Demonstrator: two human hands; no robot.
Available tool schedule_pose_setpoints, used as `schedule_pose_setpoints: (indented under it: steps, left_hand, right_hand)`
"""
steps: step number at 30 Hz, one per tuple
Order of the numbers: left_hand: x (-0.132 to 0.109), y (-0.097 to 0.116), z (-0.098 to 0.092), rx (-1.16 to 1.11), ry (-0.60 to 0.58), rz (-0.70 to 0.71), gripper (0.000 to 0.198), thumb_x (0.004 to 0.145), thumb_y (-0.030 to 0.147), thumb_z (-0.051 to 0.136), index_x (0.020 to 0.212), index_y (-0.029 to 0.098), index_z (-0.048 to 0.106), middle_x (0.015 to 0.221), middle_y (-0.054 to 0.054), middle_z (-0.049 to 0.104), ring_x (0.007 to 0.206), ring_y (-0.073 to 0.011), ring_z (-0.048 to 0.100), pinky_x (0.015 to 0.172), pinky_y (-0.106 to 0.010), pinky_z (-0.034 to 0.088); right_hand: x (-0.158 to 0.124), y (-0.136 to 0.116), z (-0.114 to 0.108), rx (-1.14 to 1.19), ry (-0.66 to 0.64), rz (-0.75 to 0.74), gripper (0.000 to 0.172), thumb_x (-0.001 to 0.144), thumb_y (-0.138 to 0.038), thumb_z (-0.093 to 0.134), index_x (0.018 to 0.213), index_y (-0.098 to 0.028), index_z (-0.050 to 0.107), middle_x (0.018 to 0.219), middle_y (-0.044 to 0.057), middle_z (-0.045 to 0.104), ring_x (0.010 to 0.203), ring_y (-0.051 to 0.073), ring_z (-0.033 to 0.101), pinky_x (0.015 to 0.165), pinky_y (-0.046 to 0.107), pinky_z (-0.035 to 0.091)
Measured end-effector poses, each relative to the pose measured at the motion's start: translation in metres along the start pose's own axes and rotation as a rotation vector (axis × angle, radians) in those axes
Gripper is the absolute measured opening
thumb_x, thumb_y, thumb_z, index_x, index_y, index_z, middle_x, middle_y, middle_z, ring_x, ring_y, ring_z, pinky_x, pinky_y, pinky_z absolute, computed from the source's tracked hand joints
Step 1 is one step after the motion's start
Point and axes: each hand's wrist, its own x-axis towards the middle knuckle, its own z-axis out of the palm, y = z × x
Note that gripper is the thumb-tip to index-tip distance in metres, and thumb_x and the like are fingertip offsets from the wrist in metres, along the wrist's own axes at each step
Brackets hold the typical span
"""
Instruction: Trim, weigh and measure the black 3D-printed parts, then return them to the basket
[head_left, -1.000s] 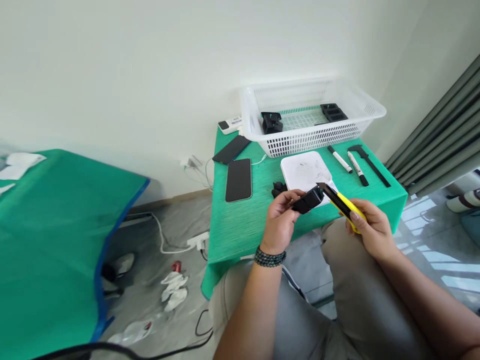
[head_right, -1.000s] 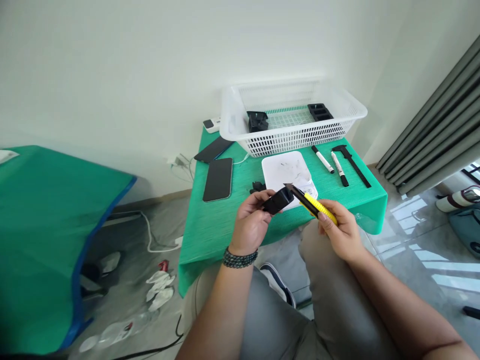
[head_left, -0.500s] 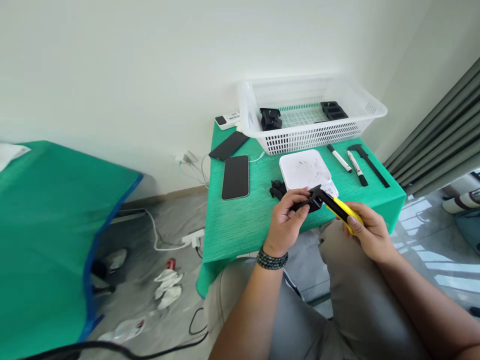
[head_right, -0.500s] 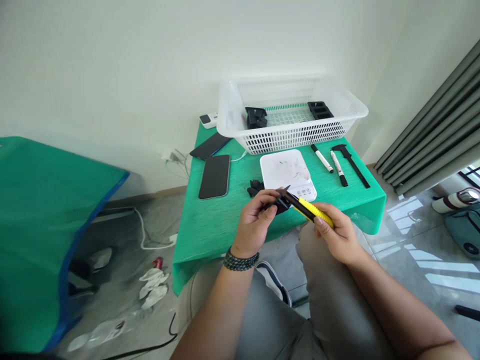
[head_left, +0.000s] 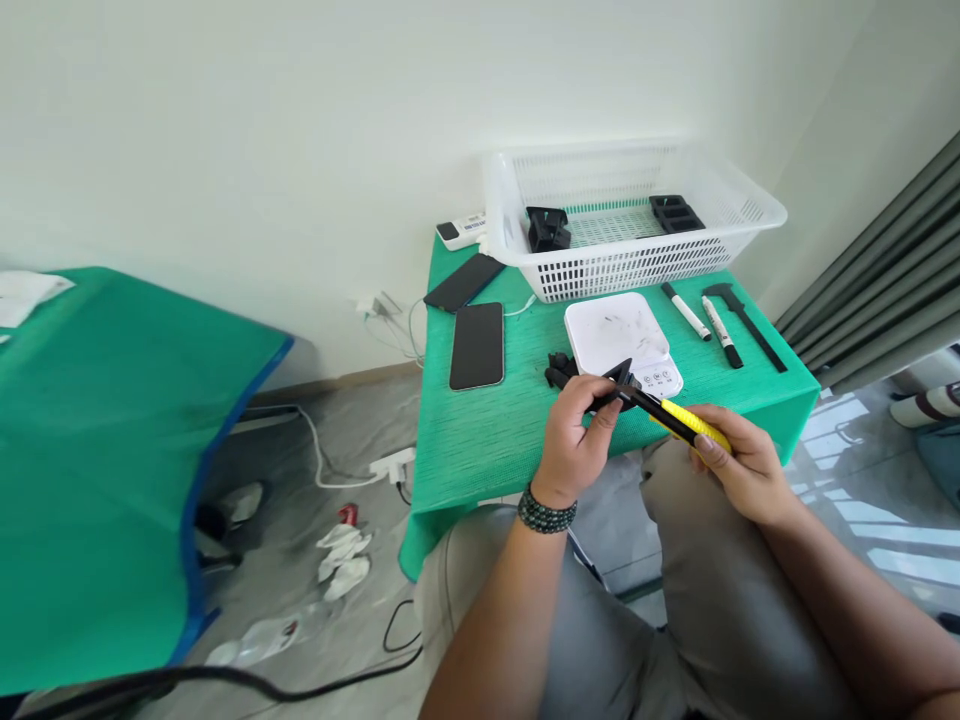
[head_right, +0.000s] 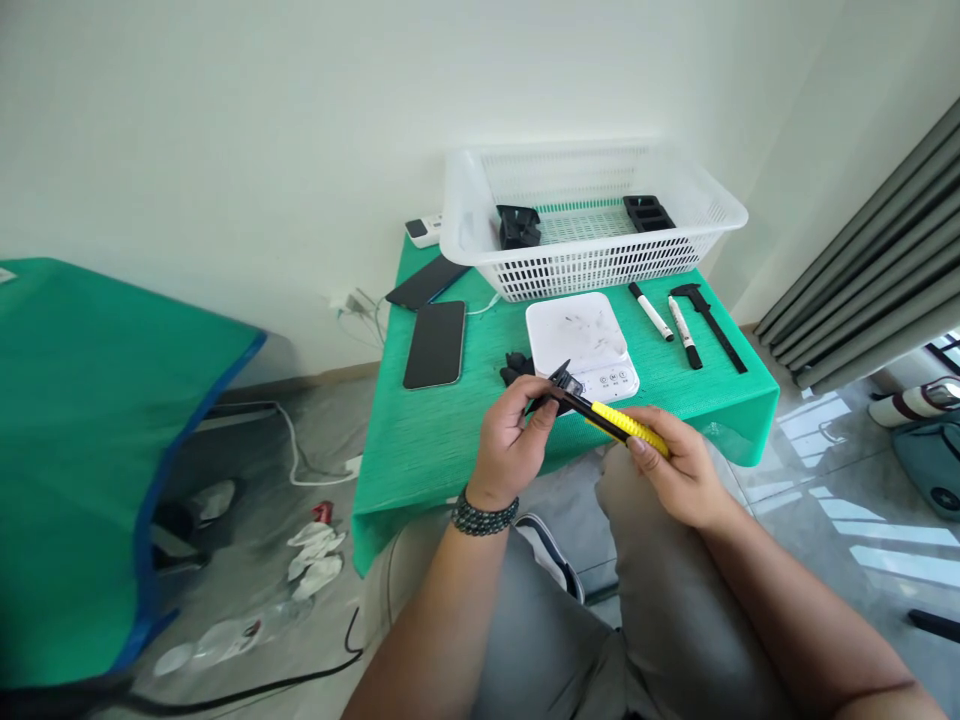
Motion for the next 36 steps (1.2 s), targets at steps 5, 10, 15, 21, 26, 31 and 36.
schedule_pose_setpoints:
  steps: [5,10,15,21,26,31,36]
  left_hand:
    - [0.003,0.006,-0.007,0.049,-0.027,0.034,0.028,0.105,0.045,0.057,0.093,0.022,0.069,0.091,-0.006,0.072,0.087,-0.0206,0.066,0.083,-0.035,0.053]
    - [-0.001,0.013,-0.01,-0.156,-0.07,-0.013,0.029,0.102,0.048,0.062,0.094,0.021,0.07,0.089,-0.004,0.07,0.082,-0.0179,0.064,0.078,-0.031,0.052]
    - [-0.004,0.001,-0.003,-0.541,0.088,-0.292,0.038,0.093,0.058,0.072,0.098,0.02,0.072,0.082,-0.001,0.067,0.07,-0.0137,0.058,0.068,-0.026,0.048]
    - [-0.004,-0.006,0.001,-0.678,0.136,-0.371,0.044,0.085,0.061,0.079,0.088,0.018,0.072,0.078,-0.002,0.065,0.071,-0.0145,0.058,0.071,-0.028,0.05]
    - [-0.001,0.0,-0.001,-0.507,0.081,-0.275,0.037,0.091,0.054,0.075,0.089,0.017,0.075,0.092,-0.007,0.073,0.087,-0.0188,0.065,0.081,-0.03,0.053]
    - [0.002,0.002,-0.005,-0.402,0.07,-0.231,0.033,0.094,0.05,0.071,0.098,0.018,0.076,0.096,-0.007,0.074,0.086,-0.0182,0.066,0.077,-0.028,0.052]
    - [0.001,0.001,-0.006,-0.448,0.071,-0.246,0.03,0.091,0.047,0.074,0.101,0.018,0.076,0.102,-0.008,0.076,0.096,-0.0205,0.069,0.085,-0.031,0.056]
  right_hand:
    - [0.002,0.003,0.0,-0.001,0.063,0.037,0.048,0.093,-0.064,0.068,0.113,-0.021,0.073,0.062,-0.001,0.063,0.05,0.015,0.055,0.048,0.028,0.045]
    - [0.009,0.01,0.0,0.076,0.182,0.11,0.049,0.092,-0.062,0.07,0.115,-0.019,0.07,0.056,-0.003,0.061,0.046,0.014,0.052,0.044,0.026,0.04]
    - [0.005,0.013,0.0,0.097,0.17,0.061,0.046,0.092,-0.059,0.073,0.114,-0.019,0.072,0.056,-0.003,0.061,0.047,0.014,0.053,0.045,0.026,0.042]
    - [0.0,0.009,0.001,0.074,0.13,0.01,0.038,0.094,-0.053,0.073,0.113,-0.02,0.075,0.059,-0.001,0.064,0.048,0.013,0.055,0.045,0.025,0.044]
    - [-0.001,0.006,0.004,0.112,0.046,-0.018,0.034,0.097,-0.049,0.072,0.116,-0.021,0.075,0.061,-0.001,0.065,0.049,0.013,0.058,0.046,0.024,0.047]
    - [-0.002,0.007,0.003,0.163,0.041,-0.018,0.032,0.098,-0.047,0.071,0.117,-0.022,0.074,0.069,0.001,0.071,0.05,0.013,0.06,0.046,0.024,0.047]
    - [-0.001,0.009,0.002,0.153,0.027,-0.001,0.033,0.099,-0.048,0.07,0.118,-0.022,0.073,0.061,-0.002,0.065,0.05,0.013,0.058,0.046,0.023,0.046]
